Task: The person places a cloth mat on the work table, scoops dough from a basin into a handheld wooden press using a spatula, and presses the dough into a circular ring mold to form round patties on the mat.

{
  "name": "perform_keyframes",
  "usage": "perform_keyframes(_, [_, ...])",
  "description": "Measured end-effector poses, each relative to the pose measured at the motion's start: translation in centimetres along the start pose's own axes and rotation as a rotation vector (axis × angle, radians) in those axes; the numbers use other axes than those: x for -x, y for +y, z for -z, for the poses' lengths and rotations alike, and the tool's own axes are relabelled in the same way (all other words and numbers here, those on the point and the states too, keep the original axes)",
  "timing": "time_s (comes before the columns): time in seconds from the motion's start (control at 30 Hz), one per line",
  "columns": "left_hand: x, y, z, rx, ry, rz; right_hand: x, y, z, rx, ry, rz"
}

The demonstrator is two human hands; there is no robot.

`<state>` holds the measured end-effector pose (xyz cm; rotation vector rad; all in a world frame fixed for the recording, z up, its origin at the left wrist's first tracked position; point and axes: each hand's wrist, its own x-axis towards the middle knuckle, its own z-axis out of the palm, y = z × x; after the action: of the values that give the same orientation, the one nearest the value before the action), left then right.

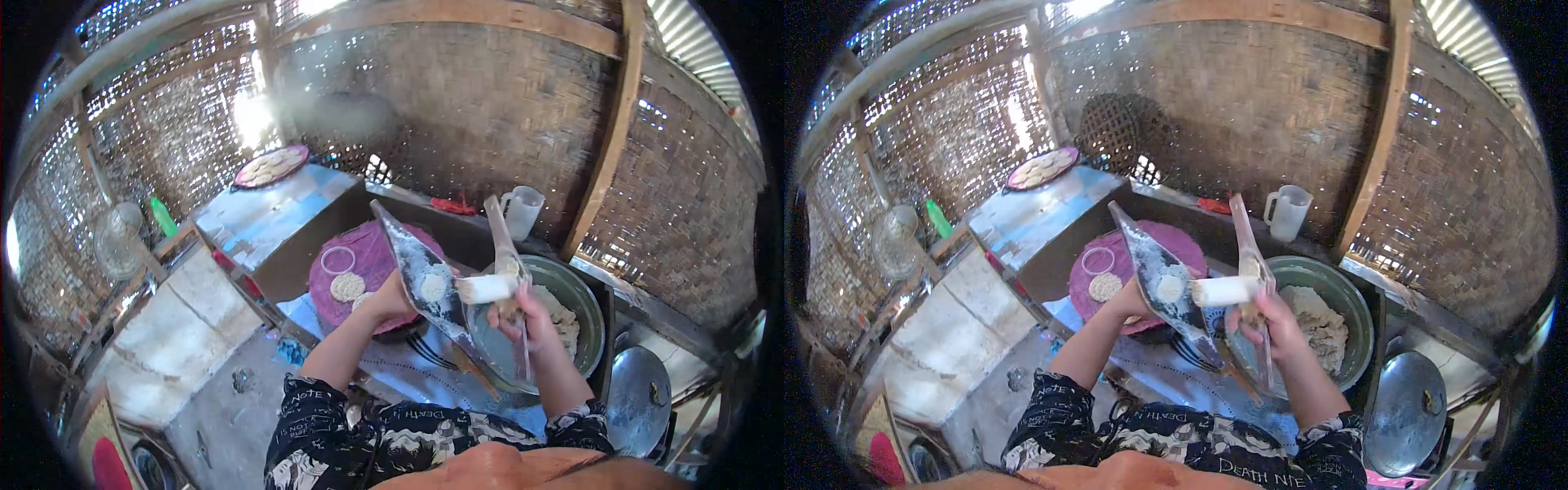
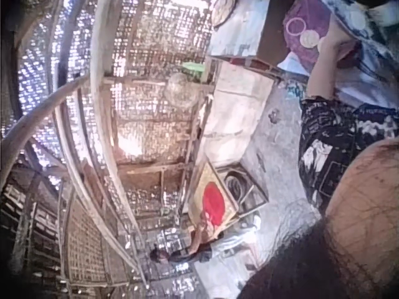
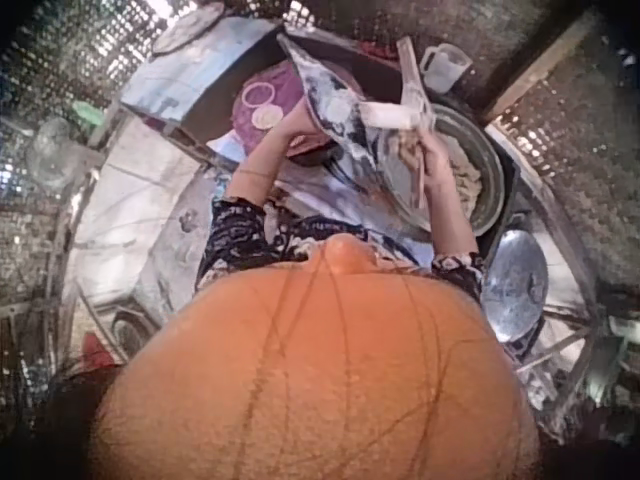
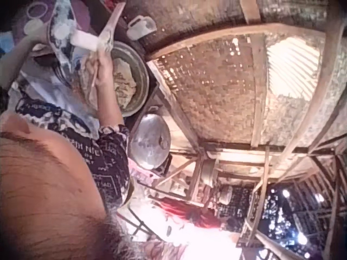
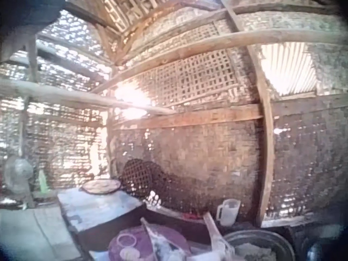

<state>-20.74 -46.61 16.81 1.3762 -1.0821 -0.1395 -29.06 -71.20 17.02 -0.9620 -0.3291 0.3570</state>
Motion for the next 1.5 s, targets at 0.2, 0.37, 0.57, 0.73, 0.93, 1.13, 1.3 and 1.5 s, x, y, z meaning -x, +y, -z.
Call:
perform_keyframes(0.2, [2.3, 2.1, 2.3, -1.018, 0.092, 0.009, -3.5, -1.4, -8.3, 0.775, 0.148, 0.289])
perform_keyframes(0.37, [3.1, 4.3, 3.5, -1.184, 0.118, 0.056, -5.4, -0.5, -10.1, 1.566, 0.153, 0.687])
perform_keyframes(0.57, [5.7, 2.6, 5.8, -0.96, 0.22, 0.034, -7.7, 2.9, -12.0, 1.691, 0.115, 0.643])
perform_keyframes(0.73, [7.3, 1.0, 8.9, -0.857, 0.263, 0.139, -11.0, 6.2, -12.5, 1.579, 0.119, 0.568])
perform_keyframes(0.93, [9.3, -2.3, 15.4, -0.597, 0.446, 0.042, -17.3, 6.1, -11.0, 0.634, -0.117, -0.139])
perform_keyframes(1.13, [7.6, 2.1, 23.9, 0.734, 0.097, -0.034, -18.8, 8.3, -9.9, 0.211, -0.327, -0.455])
perform_keyframes(1.3, [3.4, 4.8, 25.0, 0.979, -0.201, -0.433, -18.4, 9.2, -8.5, 0.065, -0.37, -0.731])
perform_keyframes(1.5, [1.9, -1.8, 27.8, 1.048, 0.15, -0.185, -21.6, 7.2, -7.9, 0.069, -0.126, -0.717])
